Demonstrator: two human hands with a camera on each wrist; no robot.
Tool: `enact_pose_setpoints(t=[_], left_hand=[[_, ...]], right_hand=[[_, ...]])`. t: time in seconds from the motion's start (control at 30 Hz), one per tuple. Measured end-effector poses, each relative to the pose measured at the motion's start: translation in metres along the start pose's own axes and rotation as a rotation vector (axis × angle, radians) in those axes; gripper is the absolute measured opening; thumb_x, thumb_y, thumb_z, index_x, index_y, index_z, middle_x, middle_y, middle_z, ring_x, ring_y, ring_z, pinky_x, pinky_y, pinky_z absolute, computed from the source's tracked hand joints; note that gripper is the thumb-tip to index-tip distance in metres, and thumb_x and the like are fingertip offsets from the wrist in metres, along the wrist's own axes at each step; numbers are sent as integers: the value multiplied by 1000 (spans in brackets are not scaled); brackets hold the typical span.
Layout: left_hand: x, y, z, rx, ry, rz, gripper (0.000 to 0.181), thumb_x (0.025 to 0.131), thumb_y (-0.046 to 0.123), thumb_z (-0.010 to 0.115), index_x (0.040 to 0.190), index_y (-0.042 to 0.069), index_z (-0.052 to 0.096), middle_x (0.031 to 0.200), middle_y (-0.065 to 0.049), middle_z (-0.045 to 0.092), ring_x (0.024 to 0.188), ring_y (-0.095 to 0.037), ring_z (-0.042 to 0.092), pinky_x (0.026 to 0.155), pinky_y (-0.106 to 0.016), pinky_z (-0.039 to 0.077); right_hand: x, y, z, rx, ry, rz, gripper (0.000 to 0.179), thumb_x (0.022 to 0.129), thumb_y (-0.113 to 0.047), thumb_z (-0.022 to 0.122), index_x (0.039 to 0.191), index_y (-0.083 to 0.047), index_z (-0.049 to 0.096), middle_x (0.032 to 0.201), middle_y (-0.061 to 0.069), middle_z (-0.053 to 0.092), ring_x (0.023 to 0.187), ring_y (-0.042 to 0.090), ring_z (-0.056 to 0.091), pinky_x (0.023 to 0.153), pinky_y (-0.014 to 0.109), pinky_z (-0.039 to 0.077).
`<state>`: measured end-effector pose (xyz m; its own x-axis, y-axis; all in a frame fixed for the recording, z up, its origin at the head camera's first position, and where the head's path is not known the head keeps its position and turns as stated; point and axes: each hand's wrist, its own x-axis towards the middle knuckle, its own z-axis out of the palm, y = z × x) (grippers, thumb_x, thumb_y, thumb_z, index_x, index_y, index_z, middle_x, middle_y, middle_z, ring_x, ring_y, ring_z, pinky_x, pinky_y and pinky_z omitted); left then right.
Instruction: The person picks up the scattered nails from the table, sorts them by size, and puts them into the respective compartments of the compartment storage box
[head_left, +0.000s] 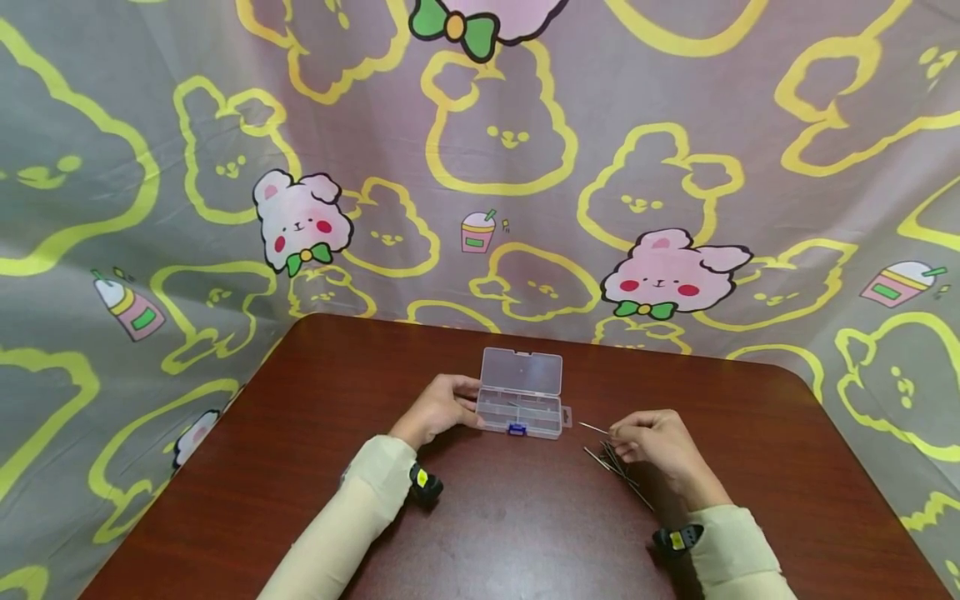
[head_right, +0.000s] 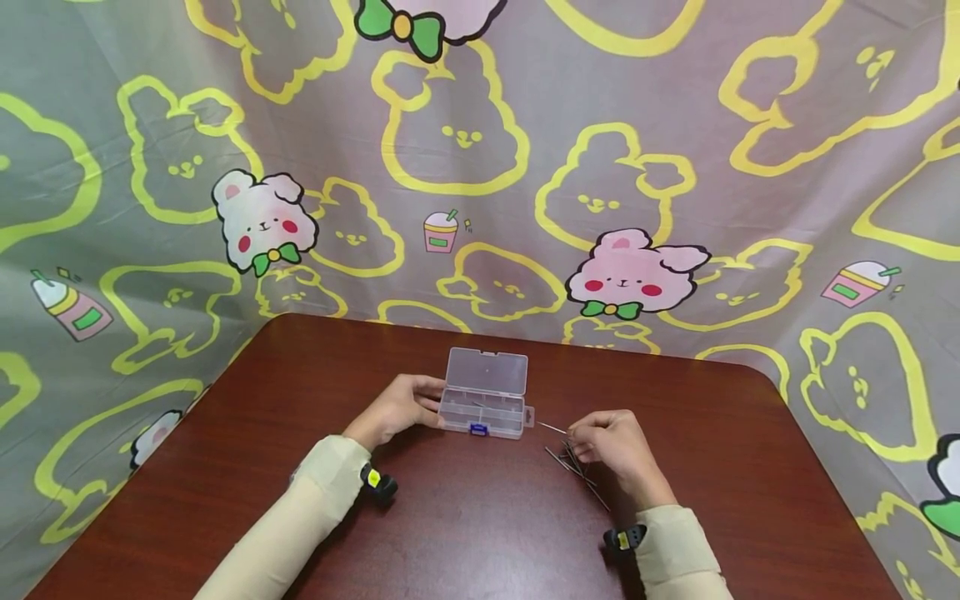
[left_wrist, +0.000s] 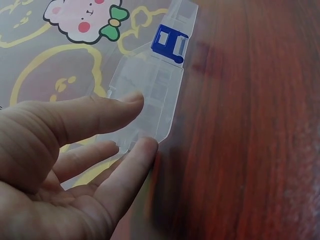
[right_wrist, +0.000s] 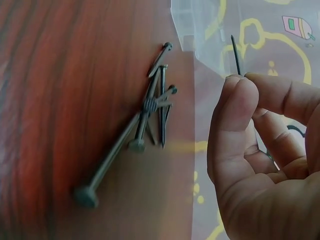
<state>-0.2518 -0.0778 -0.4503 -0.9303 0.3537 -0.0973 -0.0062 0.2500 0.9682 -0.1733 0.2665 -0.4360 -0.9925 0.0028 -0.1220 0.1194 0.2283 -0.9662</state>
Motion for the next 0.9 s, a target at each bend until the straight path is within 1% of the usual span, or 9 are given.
enact_pose_setpoints(t=[0.07,0.23,0.33,0.47,0.67,0.9], left_hand=[[0,-1,0,-2,-1,7,69,71,-17,81,135,-10,57,126,-25,61,104,-31,67,76,-33,58],[1,-3,1,-19,-2,-14,70,70,-16,83,135,-7,58,125,-23,62,105,-32,66,78,-34,58],[2,-4,1,-13,-4,-8,71,70,-16,83,135,-7,58,125,-24,63,105,-34,66,78,-34,58],[3,-3,1,-15,-4,2,71,70,-17,83,135,-8,57,125,-24,62,106,-35,66,77,-34,58],[2,-1,1,-15,-6,-3,71,70,-17,82,136,-7,57,126,-24,62,106,-35,65,77,-34,58],[1,-2,2,2,5,-13,70,70,-16,83,135,-7,58,124,-23,64,100,-32,67,75,-32,58]], right_hand=[[2,-1,3,-2,-5,-7,17,91,4,62,98,18,69,87,19,71,65,18,65,59,31,58],[4,-4,10,5,-15,-7,17,91,5,62,98,19,68,84,19,71,66,19,65,60,31,58],[6,-5,15,3,-26,-17,17,91,5,62,97,19,68,83,19,70,66,19,65,60,33,58],[10,-6,21,2,-21,-21,16,89,6,62,95,17,70,81,18,70,64,18,64,60,33,58],[17,-7,29,-1,-25,-7,15,89,5,62,95,16,71,79,15,71,63,17,62,59,31,57],[21,-11,41,11,-42,-21,14,88,5,63,93,16,70,80,16,70,61,18,61,57,32,57]])
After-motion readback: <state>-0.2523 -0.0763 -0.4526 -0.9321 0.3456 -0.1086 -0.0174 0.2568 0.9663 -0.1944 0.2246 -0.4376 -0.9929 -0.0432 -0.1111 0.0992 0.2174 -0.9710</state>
